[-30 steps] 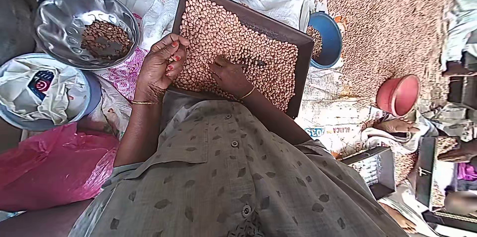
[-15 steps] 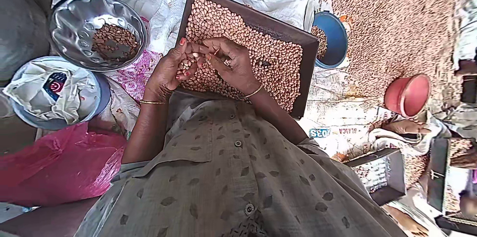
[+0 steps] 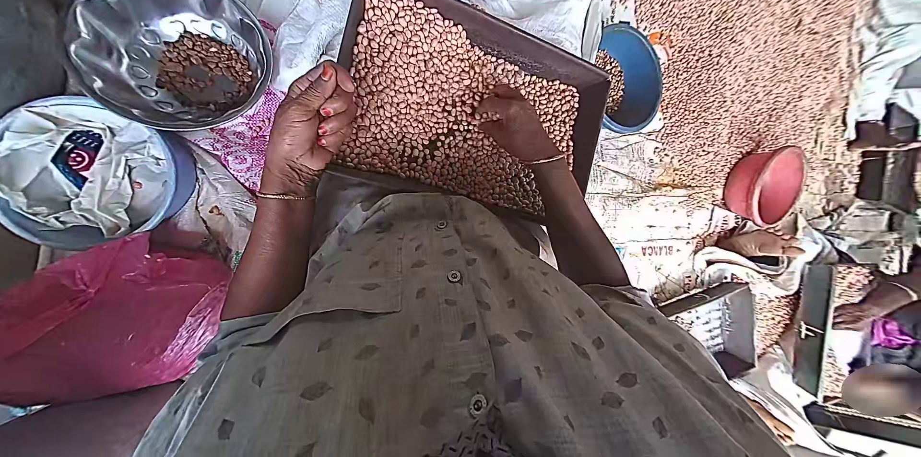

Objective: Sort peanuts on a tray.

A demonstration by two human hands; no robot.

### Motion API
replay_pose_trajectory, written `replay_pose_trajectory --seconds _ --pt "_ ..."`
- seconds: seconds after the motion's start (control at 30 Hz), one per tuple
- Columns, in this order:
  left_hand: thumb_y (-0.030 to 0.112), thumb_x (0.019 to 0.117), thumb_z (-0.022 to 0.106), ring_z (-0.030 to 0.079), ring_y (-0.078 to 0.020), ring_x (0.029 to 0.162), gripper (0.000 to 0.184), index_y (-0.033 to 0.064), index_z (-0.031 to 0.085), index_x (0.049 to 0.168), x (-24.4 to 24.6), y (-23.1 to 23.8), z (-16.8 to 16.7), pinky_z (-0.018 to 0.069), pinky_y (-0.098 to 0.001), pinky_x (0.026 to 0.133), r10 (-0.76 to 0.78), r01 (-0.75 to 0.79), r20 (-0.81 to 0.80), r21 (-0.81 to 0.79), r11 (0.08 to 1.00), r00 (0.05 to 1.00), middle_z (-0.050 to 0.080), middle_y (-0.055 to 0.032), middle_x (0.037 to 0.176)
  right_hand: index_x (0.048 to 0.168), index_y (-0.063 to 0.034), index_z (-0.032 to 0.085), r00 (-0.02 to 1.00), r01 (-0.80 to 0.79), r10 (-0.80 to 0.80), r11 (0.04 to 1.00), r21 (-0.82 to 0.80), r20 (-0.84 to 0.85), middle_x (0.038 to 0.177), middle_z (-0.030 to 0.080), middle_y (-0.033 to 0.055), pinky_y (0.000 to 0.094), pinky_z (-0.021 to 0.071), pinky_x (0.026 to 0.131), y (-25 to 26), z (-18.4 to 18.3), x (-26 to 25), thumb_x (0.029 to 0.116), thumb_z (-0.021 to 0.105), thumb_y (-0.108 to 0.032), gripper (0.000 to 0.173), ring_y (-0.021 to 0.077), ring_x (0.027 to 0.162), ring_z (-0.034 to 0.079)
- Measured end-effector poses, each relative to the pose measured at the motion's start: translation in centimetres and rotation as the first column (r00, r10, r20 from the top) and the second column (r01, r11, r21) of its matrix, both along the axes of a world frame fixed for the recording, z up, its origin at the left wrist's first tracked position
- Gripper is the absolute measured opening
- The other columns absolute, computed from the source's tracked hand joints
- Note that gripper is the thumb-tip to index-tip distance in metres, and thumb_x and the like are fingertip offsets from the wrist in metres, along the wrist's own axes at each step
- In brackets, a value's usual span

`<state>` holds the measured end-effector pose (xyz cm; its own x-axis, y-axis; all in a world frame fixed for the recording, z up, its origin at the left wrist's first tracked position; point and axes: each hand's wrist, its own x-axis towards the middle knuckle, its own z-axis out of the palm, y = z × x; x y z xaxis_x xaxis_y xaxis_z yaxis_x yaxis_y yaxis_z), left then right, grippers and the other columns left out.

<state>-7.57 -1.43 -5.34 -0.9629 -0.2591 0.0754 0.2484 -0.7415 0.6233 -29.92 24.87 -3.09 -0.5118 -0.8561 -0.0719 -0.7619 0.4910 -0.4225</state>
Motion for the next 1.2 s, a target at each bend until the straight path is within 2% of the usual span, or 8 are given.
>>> replay_pose_trajectory --seconds 0.17,0.3,0.4,0.53,0.63,0.77,0.93,1.2 --pt "0.019 0.1114 0.034 0.041 0.0025 0.043 0.032 0.0131 0.062 0.098 -0.3 0.1 0.1 0.0340 -0.0107 0.038 0.006 -0.003 0.046 -0.053 0.999 0.999 0.049 0.0098 0.063 0.106 -0.0031 0.075 0.883 -0.032 0.059 0.997 -0.066 0.467 0.101 0.072 0.0068 0.0283 0.0579 0.074 3.2 3.7 1.1 0.0938 0.064 -0.003 0.016 0.0092 0.081 0.067" --pt "0.018 0.1108 0.035 0.042 0.0030 0.045 0.031 0.0135 0.064 0.102 -0.3 0.2 0.4 0.0344 -0.0103 0.039 0.003 0.008 0.088 -0.118 0.993 0.996 0.051 0.0104 0.064 0.106 0.0012 0.074 0.936 -0.118 0.166 0.979 -0.167 0.309 0.107 0.071 0.0155 0.0375 0.0568 0.085 -0.3 2.4 3.2 0.0960 0.059 -0.002 0.018 0.0209 0.091 0.069" --pt "0.018 0.1102 0.036 0.041 0.0033 0.045 0.029 0.0144 0.065 0.104 -0.3 0.2 0.3 0.0332 -0.0105 0.039 0.008 0.008 0.100 -0.162 0.987 0.995 0.051 0.0110 0.065 0.103 0.0013 0.073 0.950 -0.160 0.206 0.966 -0.201 0.233 0.096 0.071 0.0154 0.0403 0.0567 0.078 -3.0 0.4 4.9 0.0962 0.059 -0.004 0.016 0.0236 0.082 0.068" --pt "0.018 0.1103 0.035 0.040 0.0022 0.045 0.030 0.0131 0.064 0.107 -0.3 0.3 0.4 0.0329 -0.0109 0.039 0.021 0.002 0.122 -0.185 0.983 0.992 0.052 0.0093 0.067 0.103 -0.0012 0.073 0.972 -0.225 0.228 0.973 -0.053 0.065 0.101 0.071 0.0182 0.0519 0.0581 0.076 -4.7 -1.8 7.5 0.0948 0.063 -0.005 0.014 0.0349 0.089 0.071" --pt "0.018 0.1101 0.035 0.041 0.0015 0.045 0.030 0.0127 0.064 0.108 -0.4 0.2 0.4 0.0329 -0.0112 0.039 0.013 0.006 0.112 -0.168 0.986 0.994 0.053 0.0086 0.068 0.108 -0.0031 0.072 0.969 -0.248 0.248 0.968 0.020 0.023 0.107 0.070 0.0183 0.0515 0.0587 0.072 -4.7 -1.6 8.0 0.0942 0.060 -0.002 0.019 0.0356 0.089 0.072" --pt "0.017 0.1099 0.036 0.041 0.0021 0.045 0.029 0.0120 0.065 0.107 -0.4 0.2 0.3 0.0335 -0.0109 0.039 0.005 0.010 0.096 -0.153 0.988 0.995 0.053 0.0084 0.068 0.103 -0.0008 0.074 0.956 -0.221 0.233 0.972 -0.086 0.177 0.103 0.072 0.0172 0.0506 0.0578 0.080 -4.2 -1.8 7.2 0.0918 0.060 0.001 0.017 0.0322 0.092 0.071" --pt "0.015 0.1094 0.035 0.040 0.0023 0.045 0.029 0.0132 0.064 0.104 -0.3 0.3 0.4 0.0326 -0.0109 0.039 0.008 0.007 0.106 -0.144 0.990 0.994 0.052 0.0092 0.067 0.106 0.0025 0.071 0.886 -0.167 0.289 0.928 -0.332 0.362 0.102 0.070 0.0149 0.0302 0.0560 0.076 -5.4 -0.3 7.7 0.0941 0.060 0.000 0.017 0.0167 0.085 0.067" --pt "0.015 0.1094 0.034 0.041 0.0020 0.046 0.029 0.0129 0.063 0.104 -0.2 0.2 0.4 0.0331 -0.0109 0.040 0.013 0.004 0.111 -0.146 0.989 0.994 0.051 0.0089 0.067 0.103 -0.0023 0.077 0.801 -0.555 0.587 0.801 -0.225 0.116 0.104 0.068 0.0174 0.0426 0.0547 0.090 -9.1 -3.0 10.4 0.0956 0.057 0.001 0.022 0.0314 0.101 0.066"
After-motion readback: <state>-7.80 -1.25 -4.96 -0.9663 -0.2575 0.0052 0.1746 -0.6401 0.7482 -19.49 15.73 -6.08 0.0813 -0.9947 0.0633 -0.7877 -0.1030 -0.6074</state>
